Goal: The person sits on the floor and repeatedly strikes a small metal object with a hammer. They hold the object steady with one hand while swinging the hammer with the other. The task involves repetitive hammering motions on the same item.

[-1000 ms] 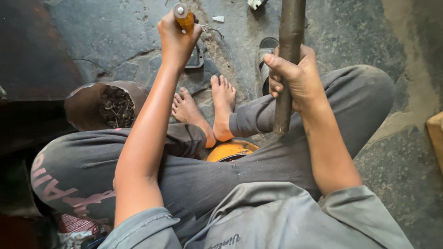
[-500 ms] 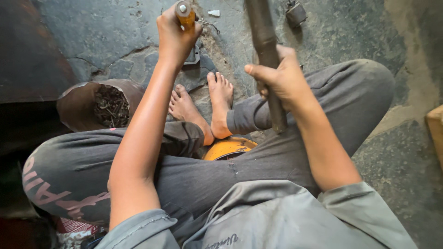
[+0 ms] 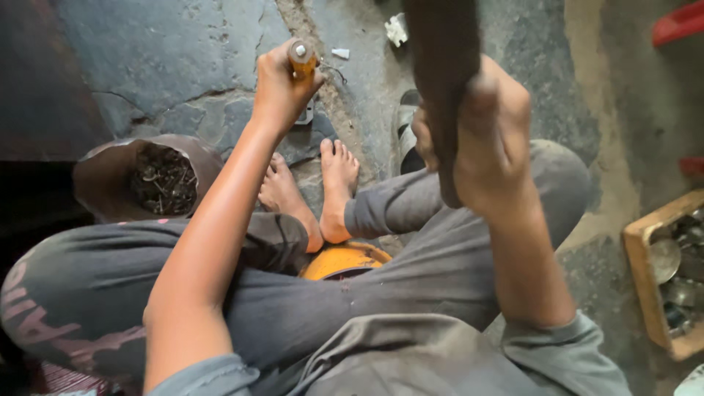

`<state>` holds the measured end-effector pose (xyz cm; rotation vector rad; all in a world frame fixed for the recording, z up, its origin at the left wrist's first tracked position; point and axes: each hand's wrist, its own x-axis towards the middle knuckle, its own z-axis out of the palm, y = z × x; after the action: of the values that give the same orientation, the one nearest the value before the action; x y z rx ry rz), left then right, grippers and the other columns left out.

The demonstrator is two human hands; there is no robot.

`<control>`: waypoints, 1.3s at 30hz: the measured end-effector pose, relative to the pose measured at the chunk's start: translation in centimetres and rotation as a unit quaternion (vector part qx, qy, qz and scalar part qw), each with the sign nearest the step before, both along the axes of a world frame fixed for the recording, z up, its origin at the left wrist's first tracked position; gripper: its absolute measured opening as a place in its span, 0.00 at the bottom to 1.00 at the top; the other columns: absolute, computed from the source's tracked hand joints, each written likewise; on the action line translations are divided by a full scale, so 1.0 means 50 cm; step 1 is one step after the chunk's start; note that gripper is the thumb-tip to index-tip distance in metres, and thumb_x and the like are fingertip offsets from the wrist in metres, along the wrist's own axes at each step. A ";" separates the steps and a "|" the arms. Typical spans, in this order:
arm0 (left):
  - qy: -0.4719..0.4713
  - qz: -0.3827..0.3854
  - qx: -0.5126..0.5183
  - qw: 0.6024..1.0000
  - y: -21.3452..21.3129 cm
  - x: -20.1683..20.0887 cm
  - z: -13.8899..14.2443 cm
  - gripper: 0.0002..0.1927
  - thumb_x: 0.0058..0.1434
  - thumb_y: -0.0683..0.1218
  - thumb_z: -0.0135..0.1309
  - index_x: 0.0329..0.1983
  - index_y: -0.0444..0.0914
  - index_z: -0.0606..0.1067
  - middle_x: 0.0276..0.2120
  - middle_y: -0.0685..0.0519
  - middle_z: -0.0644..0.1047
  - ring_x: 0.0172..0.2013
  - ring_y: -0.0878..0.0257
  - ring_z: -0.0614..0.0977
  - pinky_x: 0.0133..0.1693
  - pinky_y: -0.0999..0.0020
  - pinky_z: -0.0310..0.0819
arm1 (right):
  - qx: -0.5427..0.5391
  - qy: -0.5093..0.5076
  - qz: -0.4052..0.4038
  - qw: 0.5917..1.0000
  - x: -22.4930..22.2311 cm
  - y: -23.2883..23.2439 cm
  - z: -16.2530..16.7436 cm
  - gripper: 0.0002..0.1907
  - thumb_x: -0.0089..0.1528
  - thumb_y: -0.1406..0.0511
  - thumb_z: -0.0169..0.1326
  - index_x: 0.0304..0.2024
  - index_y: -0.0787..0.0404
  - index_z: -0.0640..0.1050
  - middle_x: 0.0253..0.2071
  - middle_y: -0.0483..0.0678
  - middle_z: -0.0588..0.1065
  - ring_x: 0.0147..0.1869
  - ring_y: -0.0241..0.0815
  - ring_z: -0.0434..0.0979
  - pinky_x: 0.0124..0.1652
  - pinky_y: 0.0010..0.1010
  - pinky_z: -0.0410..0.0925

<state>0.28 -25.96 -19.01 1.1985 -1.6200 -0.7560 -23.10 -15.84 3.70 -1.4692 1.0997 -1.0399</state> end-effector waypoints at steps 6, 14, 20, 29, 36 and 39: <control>0.018 0.051 -0.019 0.998 -0.003 0.006 -0.017 0.07 0.61 0.35 0.61 0.39 0.33 0.75 0.33 0.42 0.77 0.34 0.57 0.65 0.38 0.67 0.76 | 0.127 0.200 0.051 0.970 0.021 0.022 -0.175 0.29 0.72 0.44 0.40 0.35 0.63 0.69 0.18 0.46 0.66 0.19 0.33 0.65 0.20 0.26 0.60; 0.042 0.050 -0.026 0.998 0.004 0.030 -0.007 0.06 0.58 0.37 0.62 0.35 0.32 0.75 0.27 0.48 0.79 0.30 0.66 0.79 0.35 0.68 0.76 | 0.297 -0.097 -0.040 0.949 -0.010 0.032 -0.222 0.25 0.70 0.47 0.46 0.35 0.61 0.71 0.19 0.42 0.69 0.17 0.32 0.69 0.18 0.24 0.63; 0.010 0.043 -0.039 0.998 -0.035 0.024 0.022 0.08 0.56 0.38 0.63 0.34 0.32 0.75 0.28 0.48 0.80 0.31 0.63 0.81 0.37 0.67 0.77 | 0.306 -0.035 -0.091 0.947 -0.013 0.020 -0.229 0.16 0.61 0.61 0.64 0.35 0.59 0.69 0.18 0.42 0.67 0.15 0.31 0.64 0.15 0.26 0.61; -0.033 -0.011 -0.007 0.999 -0.032 0.001 0.023 0.08 0.55 0.39 0.62 0.34 0.33 0.74 0.25 0.47 0.77 0.26 0.61 0.78 0.33 0.66 0.74 | 0.330 -0.072 -0.096 0.936 -0.028 0.016 -0.245 0.16 0.61 0.61 0.64 0.34 0.58 0.68 0.19 0.40 0.66 0.17 0.30 0.65 0.16 0.26 0.61; -0.033 0.001 -0.029 0.999 -0.032 0.018 0.016 0.08 0.54 0.38 0.62 0.33 0.33 0.74 0.26 0.47 0.78 0.27 0.61 0.80 0.34 0.66 0.75 | 0.337 -0.079 -0.077 0.935 -0.023 0.010 -0.239 0.17 0.61 0.61 0.64 0.34 0.59 0.68 0.20 0.40 0.66 0.17 0.30 0.65 0.16 0.26 0.61; -0.024 -0.002 -0.013 1.000 -0.031 0.021 0.015 0.07 0.54 0.38 0.62 0.34 0.33 0.75 0.28 0.49 0.81 0.29 0.63 0.83 0.35 0.67 0.77 | 0.349 -0.067 -0.073 0.932 -0.018 0.008 -0.237 0.16 0.61 0.61 0.64 0.35 0.58 0.68 0.20 0.40 0.67 0.17 0.30 0.65 0.16 0.25 0.61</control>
<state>1.31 -27.51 -18.25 1.2021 -1.6682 -0.7112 -24.01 -15.42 -8.14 -0.7440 1.3154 -0.7156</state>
